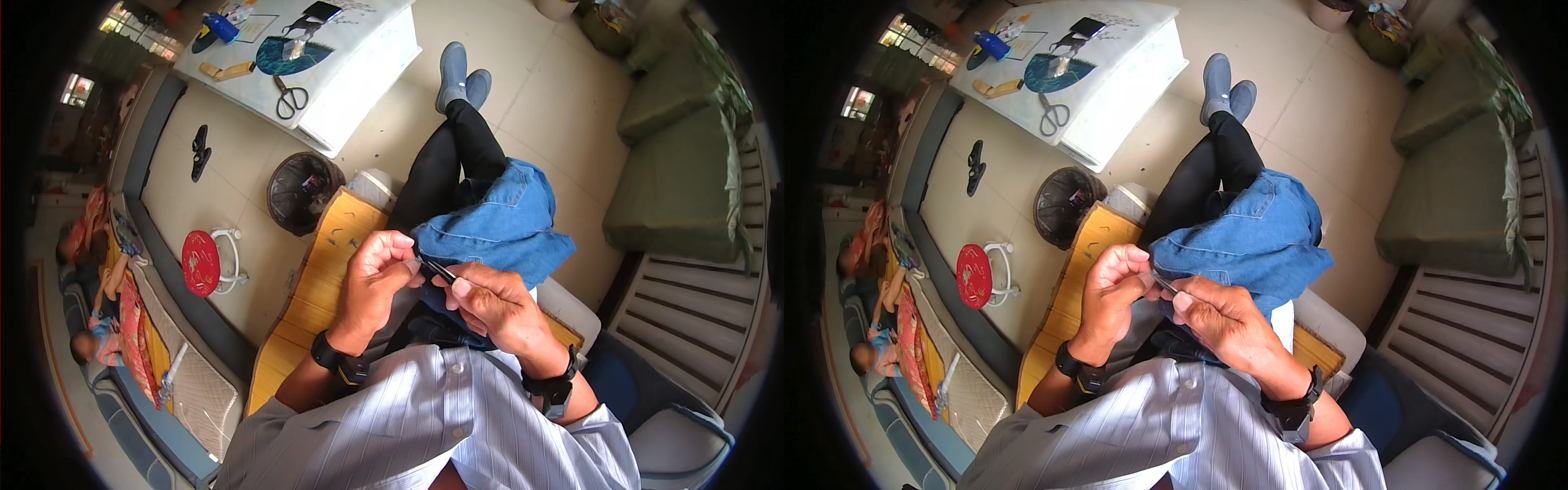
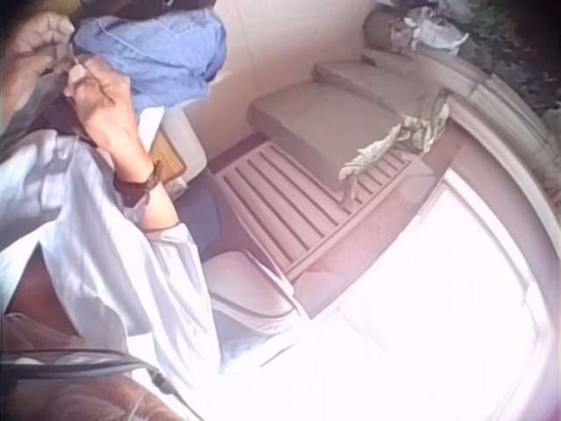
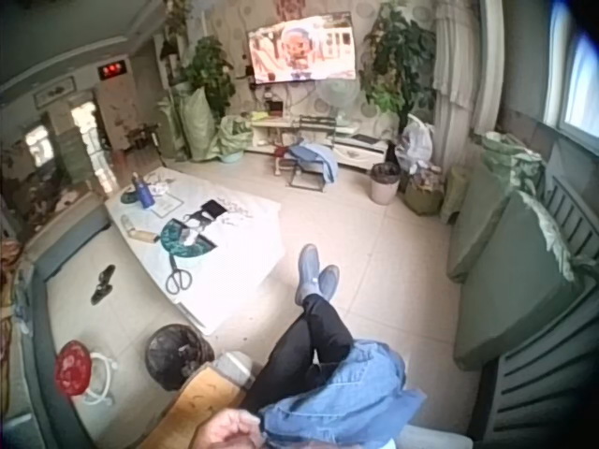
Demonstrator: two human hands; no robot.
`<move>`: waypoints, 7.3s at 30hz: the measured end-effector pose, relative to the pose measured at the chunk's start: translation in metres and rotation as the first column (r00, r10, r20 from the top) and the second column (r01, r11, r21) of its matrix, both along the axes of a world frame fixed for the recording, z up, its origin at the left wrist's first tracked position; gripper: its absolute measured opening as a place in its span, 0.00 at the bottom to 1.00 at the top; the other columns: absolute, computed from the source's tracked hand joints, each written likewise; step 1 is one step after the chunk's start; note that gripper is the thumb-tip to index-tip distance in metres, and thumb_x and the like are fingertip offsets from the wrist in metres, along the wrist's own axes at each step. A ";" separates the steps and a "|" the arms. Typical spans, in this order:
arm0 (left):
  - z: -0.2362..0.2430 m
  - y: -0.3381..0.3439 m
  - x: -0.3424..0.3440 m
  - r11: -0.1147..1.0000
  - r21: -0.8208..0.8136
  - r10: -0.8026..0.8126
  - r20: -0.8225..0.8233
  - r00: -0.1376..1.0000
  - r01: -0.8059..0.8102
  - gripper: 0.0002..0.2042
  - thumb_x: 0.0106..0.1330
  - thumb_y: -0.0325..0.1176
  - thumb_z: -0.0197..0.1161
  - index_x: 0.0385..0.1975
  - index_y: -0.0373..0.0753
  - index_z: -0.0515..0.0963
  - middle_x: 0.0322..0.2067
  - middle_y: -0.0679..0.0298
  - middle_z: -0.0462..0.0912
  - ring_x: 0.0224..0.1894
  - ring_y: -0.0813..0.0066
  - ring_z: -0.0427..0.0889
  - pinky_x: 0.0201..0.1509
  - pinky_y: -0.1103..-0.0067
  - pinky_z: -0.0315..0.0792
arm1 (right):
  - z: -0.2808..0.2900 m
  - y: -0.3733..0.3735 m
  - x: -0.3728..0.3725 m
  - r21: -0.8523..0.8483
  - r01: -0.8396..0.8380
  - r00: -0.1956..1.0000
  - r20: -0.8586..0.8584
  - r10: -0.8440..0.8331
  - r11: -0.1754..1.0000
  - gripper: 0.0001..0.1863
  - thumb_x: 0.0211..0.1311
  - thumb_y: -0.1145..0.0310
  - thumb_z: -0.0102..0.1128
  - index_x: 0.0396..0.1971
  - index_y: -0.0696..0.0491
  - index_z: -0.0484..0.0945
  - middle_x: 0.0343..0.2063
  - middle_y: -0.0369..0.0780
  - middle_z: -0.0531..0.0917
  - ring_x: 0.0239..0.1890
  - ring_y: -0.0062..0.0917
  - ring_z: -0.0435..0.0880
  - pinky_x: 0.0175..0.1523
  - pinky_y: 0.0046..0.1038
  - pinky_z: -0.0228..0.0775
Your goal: The person uses small scissors to cut threads and fabric on a pair of blue denim jeans held on their lap. They repeatedly snip at seams and edges while adjusting the garment with both hands.
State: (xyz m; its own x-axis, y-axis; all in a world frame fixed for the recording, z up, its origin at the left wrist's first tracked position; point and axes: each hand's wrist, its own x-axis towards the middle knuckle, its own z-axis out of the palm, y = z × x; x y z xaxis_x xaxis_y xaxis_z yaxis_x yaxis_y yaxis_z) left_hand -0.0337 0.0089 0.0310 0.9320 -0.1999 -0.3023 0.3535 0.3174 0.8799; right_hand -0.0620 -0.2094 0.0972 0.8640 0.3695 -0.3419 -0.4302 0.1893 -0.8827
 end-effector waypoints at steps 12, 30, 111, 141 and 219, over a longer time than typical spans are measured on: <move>0.008 0.005 -0.006 0.995 0.083 0.050 0.002 0.999 -0.050 0.15 0.66 0.15 0.61 0.51 0.35 0.76 0.34 0.64 0.82 0.32 0.79 0.80 0.39 0.78 0.79 | -0.027 0.005 0.023 -0.159 -0.226 0.961 -0.198 0.193 0.961 0.16 0.76 0.65 0.53 0.45 0.63 0.84 0.31 0.36 0.81 0.29 0.17 0.75 0.32 0.23 0.67; 0.009 0.009 -0.010 0.992 0.103 0.079 -0.025 0.997 -0.076 0.19 0.63 0.15 0.61 0.55 0.33 0.73 0.34 0.62 0.81 0.30 0.78 0.79 0.36 0.79 0.77 | -0.032 0.015 0.022 -0.049 -0.167 0.905 -0.403 0.134 0.985 0.17 0.77 0.61 0.53 0.45 0.59 0.84 0.29 0.33 0.77 0.23 0.12 0.67 0.22 0.19 0.55; -0.009 -0.002 -0.017 0.983 -0.166 -0.096 -0.137 0.986 0.072 0.04 0.76 0.26 0.60 0.47 0.39 0.75 0.44 0.65 0.85 0.41 0.77 0.86 0.41 0.74 0.86 | -0.066 -0.049 0.029 0.387 0.394 0.915 -0.246 -0.319 0.833 0.07 0.66 0.80 0.68 0.41 0.52 0.84 0.23 0.27 0.77 0.15 0.06 0.61 0.18 0.16 0.51; -0.007 -0.018 0.005 0.983 -0.183 -0.036 -0.154 0.987 0.007 0.02 0.77 0.28 0.59 0.44 0.39 0.74 0.41 0.64 0.84 0.42 0.73 0.87 0.46 0.70 0.84 | -0.047 -0.029 0.011 0.200 0.286 0.946 -0.214 -0.243 0.937 0.11 0.61 0.79 0.71 0.31 0.49 0.77 0.19 0.24 0.70 0.17 0.06 0.61 0.20 0.18 0.47; -0.006 -0.034 -0.023 0.883 -0.459 -0.247 -0.274 0.929 0.100 0.06 0.77 0.29 0.57 0.47 0.37 0.78 0.38 0.55 0.87 0.38 0.59 0.88 0.48 0.64 0.81 | -0.054 -0.034 -0.076 0.155 0.480 0.876 -0.148 -0.460 0.864 0.08 0.71 0.73 0.68 0.46 0.58 0.84 0.39 0.31 0.82 0.40 0.11 0.76 0.48 0.18 0.69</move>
State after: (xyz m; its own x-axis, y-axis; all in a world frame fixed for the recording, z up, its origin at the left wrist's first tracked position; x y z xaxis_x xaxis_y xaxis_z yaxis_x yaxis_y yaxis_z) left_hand -0.0563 -0.0247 0.0245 0.7387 -0.5278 -0.4192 0.6730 0.5442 0.5009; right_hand -0.1384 -0.2436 0.0436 0.9145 -0.0073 -0.4046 -0.3359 0.5437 -0.7691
